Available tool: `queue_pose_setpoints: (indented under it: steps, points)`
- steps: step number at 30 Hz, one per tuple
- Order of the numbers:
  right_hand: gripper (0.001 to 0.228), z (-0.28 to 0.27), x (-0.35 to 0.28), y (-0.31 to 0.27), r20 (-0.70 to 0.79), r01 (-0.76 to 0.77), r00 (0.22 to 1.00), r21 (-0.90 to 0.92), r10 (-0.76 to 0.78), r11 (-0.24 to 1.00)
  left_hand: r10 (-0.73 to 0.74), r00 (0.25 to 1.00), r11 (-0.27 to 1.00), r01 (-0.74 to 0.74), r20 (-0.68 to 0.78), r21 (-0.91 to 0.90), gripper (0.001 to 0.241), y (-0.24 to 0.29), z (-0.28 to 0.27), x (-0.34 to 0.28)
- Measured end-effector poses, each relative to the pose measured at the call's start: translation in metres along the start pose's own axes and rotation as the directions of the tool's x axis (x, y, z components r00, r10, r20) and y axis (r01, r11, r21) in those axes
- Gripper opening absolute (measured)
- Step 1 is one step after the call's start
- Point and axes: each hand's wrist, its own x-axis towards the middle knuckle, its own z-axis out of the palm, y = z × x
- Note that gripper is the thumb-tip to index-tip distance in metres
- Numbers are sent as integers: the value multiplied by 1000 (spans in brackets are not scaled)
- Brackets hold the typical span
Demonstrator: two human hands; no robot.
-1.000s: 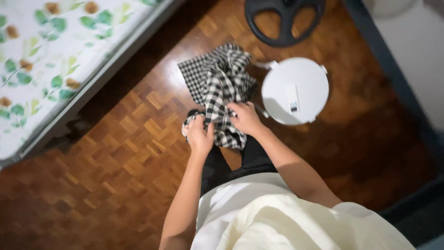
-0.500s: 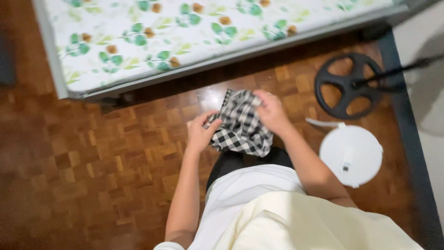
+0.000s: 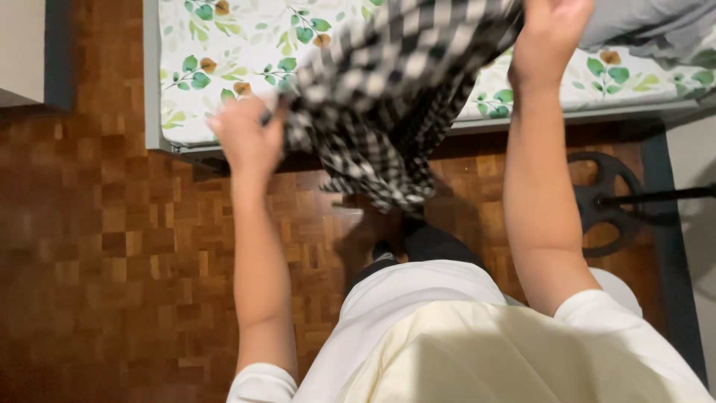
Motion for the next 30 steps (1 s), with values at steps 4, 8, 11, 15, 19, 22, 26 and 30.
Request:
queue_pose_setpoints:
  steps: [4,8,11,15,19,22,26,30]
  points:
    - [27,33,30,51,49,7,999,-50,-5,999,32,959,998,-44,-281,-38,35,-9,-25,67]
    - [18,61,64,118,102,18,995,-99,-8,995,86,854,988,-138,-512,-64,18,-3,-28,129]
    - [15,85,97,165,137,28,990,-135,-9,990,128,871,987,-157,-474,-22,23,-22,1,165]
    - [19,106,133,215,194,28,981,-201,12,979,107,915,969,-184,-390,-166,36,-37,66,216]
    - [26,135,151,243,240,28,970,-255,35,966,-50,956,989,7,-289,-148,54,-58,134,246]
    - [47,187,128,200,337,92,941,-143,-39,985,-186,976,974,167,-115,-155,56,-72,179,267]
    - [38,250,74,208,540,-217,740,-371,400,903,-361,911,836,411,200,-365,57,-86,214,296]
    - [25,298,24,247,615,-266,566,-494,549,828,-390,846,656,533,364,-535,58,-127,238,325]
